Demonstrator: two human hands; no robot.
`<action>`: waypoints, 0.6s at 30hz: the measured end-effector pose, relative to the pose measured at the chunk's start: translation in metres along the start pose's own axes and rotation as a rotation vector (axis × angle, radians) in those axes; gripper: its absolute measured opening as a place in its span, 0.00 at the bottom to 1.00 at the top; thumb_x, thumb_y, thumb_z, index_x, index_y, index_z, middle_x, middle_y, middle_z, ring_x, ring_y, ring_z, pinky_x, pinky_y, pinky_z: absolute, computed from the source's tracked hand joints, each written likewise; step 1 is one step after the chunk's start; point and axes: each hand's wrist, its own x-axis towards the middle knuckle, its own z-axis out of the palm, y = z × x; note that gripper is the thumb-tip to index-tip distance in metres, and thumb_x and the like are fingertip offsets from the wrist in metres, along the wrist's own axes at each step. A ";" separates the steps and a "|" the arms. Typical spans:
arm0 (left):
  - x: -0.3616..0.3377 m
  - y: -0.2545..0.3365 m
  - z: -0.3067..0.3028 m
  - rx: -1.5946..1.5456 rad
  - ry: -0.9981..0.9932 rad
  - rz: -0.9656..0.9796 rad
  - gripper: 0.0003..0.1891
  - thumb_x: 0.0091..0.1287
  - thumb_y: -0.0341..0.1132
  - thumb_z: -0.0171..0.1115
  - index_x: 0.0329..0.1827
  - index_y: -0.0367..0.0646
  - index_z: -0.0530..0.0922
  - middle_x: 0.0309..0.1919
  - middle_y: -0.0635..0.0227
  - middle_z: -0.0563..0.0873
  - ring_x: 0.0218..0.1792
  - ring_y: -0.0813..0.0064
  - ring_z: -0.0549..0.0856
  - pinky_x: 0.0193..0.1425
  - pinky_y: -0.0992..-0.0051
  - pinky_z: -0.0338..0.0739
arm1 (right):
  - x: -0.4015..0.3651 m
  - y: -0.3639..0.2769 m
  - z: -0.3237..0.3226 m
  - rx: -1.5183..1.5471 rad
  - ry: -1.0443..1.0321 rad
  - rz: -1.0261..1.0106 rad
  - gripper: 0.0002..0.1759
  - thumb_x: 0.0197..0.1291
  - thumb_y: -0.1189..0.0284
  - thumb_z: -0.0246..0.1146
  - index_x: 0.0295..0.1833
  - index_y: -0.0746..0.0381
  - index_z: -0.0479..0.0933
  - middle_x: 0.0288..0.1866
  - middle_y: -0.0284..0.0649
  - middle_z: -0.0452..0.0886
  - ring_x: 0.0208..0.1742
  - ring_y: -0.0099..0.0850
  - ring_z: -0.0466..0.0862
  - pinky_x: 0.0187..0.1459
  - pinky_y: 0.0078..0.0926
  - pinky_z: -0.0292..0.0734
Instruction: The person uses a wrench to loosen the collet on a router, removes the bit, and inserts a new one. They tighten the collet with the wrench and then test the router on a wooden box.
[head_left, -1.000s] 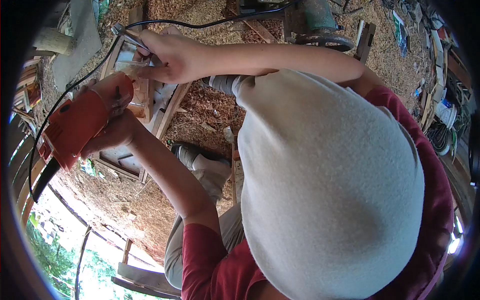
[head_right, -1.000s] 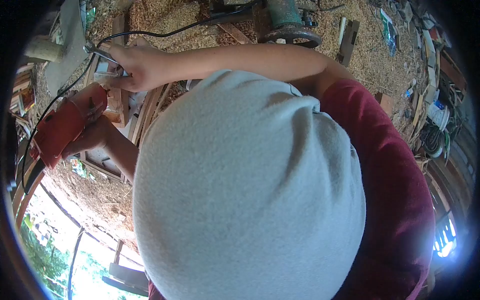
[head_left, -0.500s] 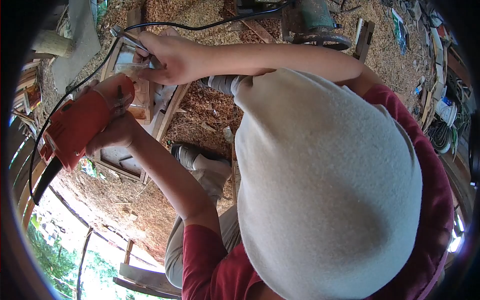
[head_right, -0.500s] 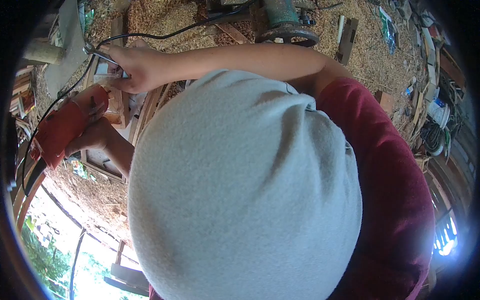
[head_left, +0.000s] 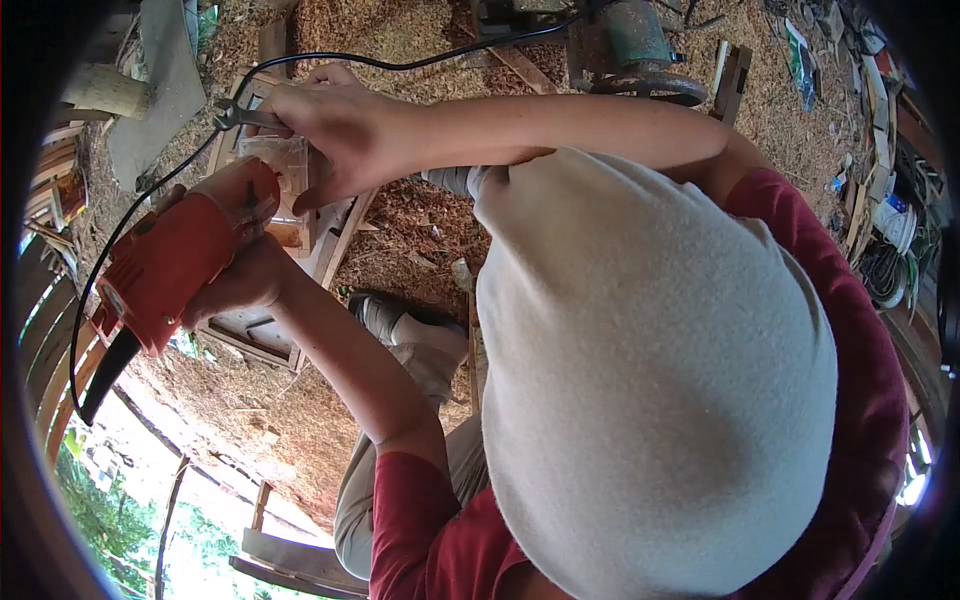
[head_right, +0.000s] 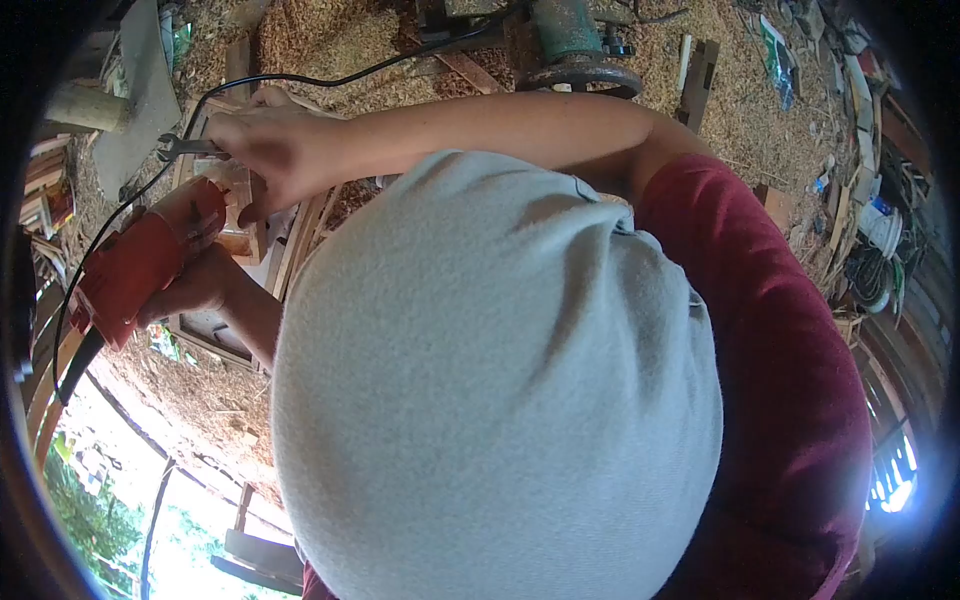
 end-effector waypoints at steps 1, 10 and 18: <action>0.000 0.000 0.001 0.027 -0.006 0.020 0.56 0.60 0.85 0.49 0.78 0.48 0.59 0.65 0.53 0.75 0.60 0.53 0.81 0.66 0.53 0.78 | 0.002 -0.004 -0.001 -0.029 -0.016 0.029 0.47 0.39 0.53 0.85 0.65 0.57 0.73 0.48 0.35 0.79 0.52 0.36 0.82 0.60 0.42 0.60; -0.003 0.013 0.017 0.082 0.036 0.020 0.52 0.66 0.82 0.47 0.80 0.49 0.59 0.69 0.53 0.74 0.62 0.51 0.81 0.70 0.51 0.76 | 0.008 -0.009 0.006 -0.005 -0.040 0.041 0.45 0.39 0.50 0.83 0.63 0.57 0.75 0.45 0.39 0.84 0.51 0.39 0.85 0.63 0.45 0.59; -0.005 0.014 0.021 0.069 0.071 0.011 0.51 0.66 0.81 0.48 0.79 0.49 0.60 0.67 0.52 0.75 0.64 0.50 0.80 0.72 0.49 0.74 | 0.010 -0.002 0.007 -0.047 -0.011 -0.059 0.41 0.42 0.49 0.82 0.58 0.59 0.75 0.41 0.40 0.85 0.49 0.42 0.86 0.66 0.47 0.60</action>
